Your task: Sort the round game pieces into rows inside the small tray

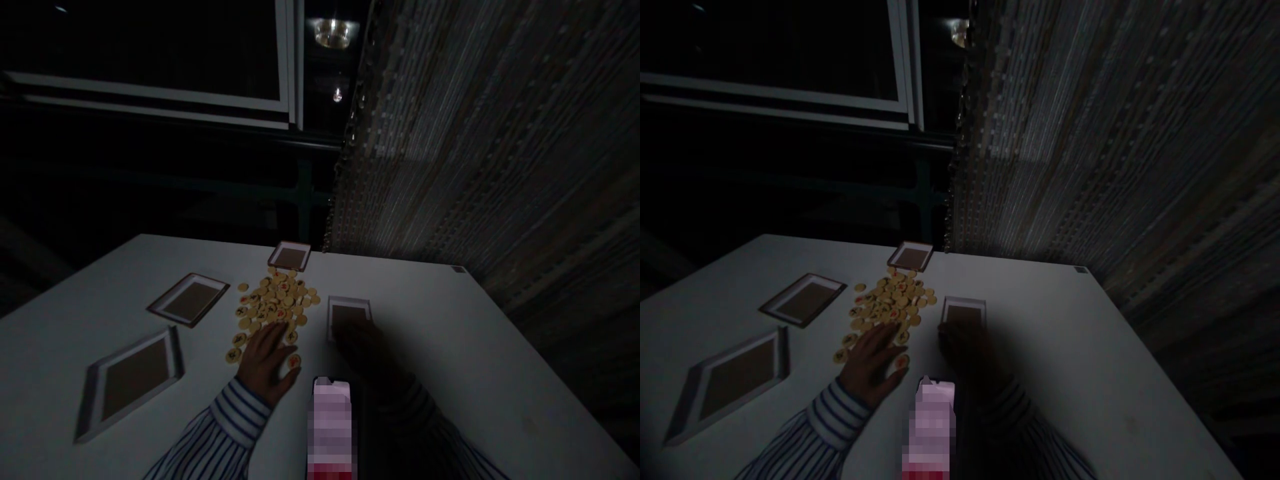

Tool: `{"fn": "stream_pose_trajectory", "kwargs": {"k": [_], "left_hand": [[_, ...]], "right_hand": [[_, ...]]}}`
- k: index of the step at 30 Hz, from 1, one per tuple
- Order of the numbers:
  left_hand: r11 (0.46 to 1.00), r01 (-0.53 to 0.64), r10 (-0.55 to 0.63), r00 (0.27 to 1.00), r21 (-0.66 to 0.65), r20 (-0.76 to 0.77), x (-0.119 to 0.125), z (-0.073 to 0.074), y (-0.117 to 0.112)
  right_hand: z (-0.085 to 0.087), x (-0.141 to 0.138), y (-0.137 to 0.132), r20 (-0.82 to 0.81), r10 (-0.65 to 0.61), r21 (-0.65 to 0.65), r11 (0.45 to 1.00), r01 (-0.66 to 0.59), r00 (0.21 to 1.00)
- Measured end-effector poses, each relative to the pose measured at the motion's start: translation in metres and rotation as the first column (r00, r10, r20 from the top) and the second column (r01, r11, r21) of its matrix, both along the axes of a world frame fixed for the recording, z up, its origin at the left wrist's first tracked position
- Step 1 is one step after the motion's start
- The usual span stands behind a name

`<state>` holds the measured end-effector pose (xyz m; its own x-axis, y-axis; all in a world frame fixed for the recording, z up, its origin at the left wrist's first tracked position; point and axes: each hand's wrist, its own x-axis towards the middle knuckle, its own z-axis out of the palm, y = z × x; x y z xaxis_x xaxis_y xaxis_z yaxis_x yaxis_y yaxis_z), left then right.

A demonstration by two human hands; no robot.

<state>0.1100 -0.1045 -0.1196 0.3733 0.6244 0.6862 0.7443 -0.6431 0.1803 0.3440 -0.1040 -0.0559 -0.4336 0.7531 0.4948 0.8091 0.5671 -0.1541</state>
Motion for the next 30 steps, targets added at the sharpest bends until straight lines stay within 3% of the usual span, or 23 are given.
{"fn": "stream_pose_trajectory", "kwargs": {"k": [6, 30], "left_hand": [[1.000, -0.027, 0.027, 1.000, -0.008, 0.012, 0.000, -0.010, 0.000], [0.999, -0.032, 0.031, 0.999, -0.041, -0.029, 0.000, -0.016, 0.001]], "right_hand": [[-0.009, -0.008, -0.002, 0.074, 0.060, 0.000, 0.998, -0.060, 0.995], [-0.010, -0.006, -0.008, 0.059, 0.121, -0.015, 0.993, -0.121, 0.991]]}}
